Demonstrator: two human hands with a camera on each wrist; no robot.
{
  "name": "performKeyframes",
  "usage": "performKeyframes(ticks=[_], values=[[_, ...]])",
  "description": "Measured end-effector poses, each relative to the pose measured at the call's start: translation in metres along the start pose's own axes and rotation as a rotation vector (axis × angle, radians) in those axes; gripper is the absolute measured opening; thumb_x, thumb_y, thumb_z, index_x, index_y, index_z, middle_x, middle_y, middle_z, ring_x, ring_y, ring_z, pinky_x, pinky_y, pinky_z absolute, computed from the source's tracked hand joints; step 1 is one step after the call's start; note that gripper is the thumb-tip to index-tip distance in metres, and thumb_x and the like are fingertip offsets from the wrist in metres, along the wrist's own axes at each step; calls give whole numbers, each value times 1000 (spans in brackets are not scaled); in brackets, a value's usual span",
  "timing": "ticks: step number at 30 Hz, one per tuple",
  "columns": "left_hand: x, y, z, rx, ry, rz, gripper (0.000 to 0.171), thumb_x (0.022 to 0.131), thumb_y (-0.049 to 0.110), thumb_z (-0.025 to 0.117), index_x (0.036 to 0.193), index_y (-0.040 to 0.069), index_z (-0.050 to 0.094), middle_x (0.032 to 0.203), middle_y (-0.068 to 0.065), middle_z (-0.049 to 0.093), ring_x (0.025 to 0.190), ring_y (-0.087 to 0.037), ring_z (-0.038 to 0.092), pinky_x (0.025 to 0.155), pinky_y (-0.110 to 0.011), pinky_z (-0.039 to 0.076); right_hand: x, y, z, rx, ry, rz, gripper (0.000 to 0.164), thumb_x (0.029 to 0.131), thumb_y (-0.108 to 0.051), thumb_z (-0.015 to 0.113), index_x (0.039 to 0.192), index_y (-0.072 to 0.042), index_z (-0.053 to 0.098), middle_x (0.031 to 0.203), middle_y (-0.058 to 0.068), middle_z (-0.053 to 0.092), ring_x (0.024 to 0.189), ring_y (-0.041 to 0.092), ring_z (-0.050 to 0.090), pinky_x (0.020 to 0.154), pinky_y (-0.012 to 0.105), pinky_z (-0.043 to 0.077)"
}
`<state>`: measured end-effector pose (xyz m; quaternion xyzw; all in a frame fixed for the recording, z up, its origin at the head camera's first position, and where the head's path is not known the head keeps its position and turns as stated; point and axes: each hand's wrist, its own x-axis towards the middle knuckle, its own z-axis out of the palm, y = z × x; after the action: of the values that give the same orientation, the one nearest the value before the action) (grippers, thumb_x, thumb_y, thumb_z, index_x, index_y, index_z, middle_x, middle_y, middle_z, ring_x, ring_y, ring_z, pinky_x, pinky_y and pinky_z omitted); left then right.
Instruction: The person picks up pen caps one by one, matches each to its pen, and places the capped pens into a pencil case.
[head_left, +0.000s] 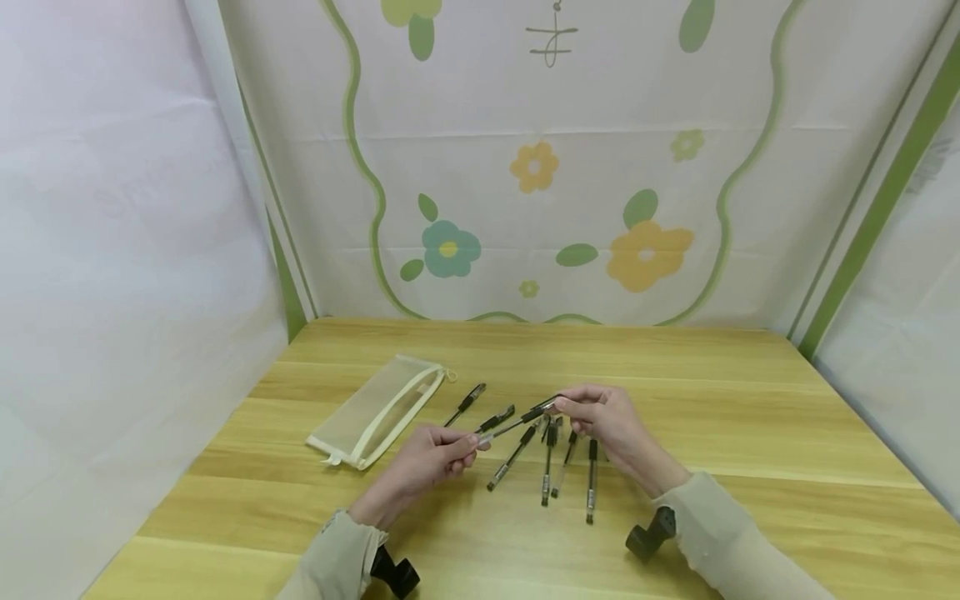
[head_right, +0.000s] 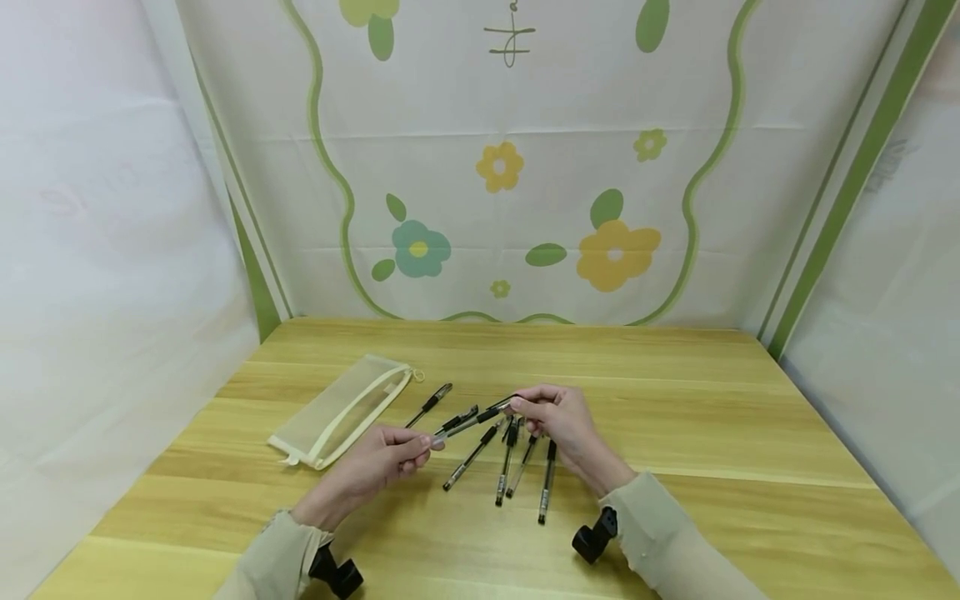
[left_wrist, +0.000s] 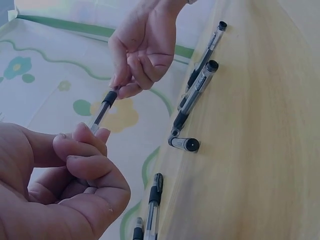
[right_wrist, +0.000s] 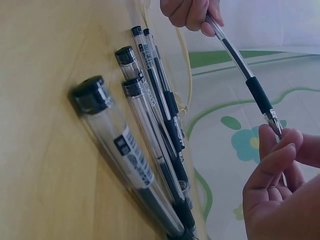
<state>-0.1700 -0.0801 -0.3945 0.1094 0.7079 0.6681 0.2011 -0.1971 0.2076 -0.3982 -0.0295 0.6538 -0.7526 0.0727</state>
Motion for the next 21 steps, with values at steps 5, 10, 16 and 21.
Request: performKeyframes(ticks=[5,10,16,21], values=[[1,-1,1,14,7,21,25,97,8,62,106,-14,68,84,-17,66,62,-7,49,52,-12,40,0,2,1,-1,9,-4,23,87,-9,76,104,5,69,97,17,72,60,12,56,55,20,50],[2,-3,0,52,25,34,24,97,8,62,105,-14,68,79,-15,66,62,-8,49,50,-13,38,0,4,3,7,12,-4,24,87,-8,75,105,7,68,98,18,71,61,12,56,56,21,50],[3,-3,-1,56,44,26,20,96,8,63,102,-10,71,78,-16,66,61,-8,47,49,-13,37,0,5,5,37,20,3,23,87,-5,74,105,9,67,101,23,69,61,11,55,55,20,49],[1,-1,1,51,49,31,20,96,7,64,103,-10,71,78,-13,66,63,-8,48,51,-14,39,0,6,5,62,0,1,21,88,-4,73,105,8,67,103,26,68,62,11,54,55,19,49]])
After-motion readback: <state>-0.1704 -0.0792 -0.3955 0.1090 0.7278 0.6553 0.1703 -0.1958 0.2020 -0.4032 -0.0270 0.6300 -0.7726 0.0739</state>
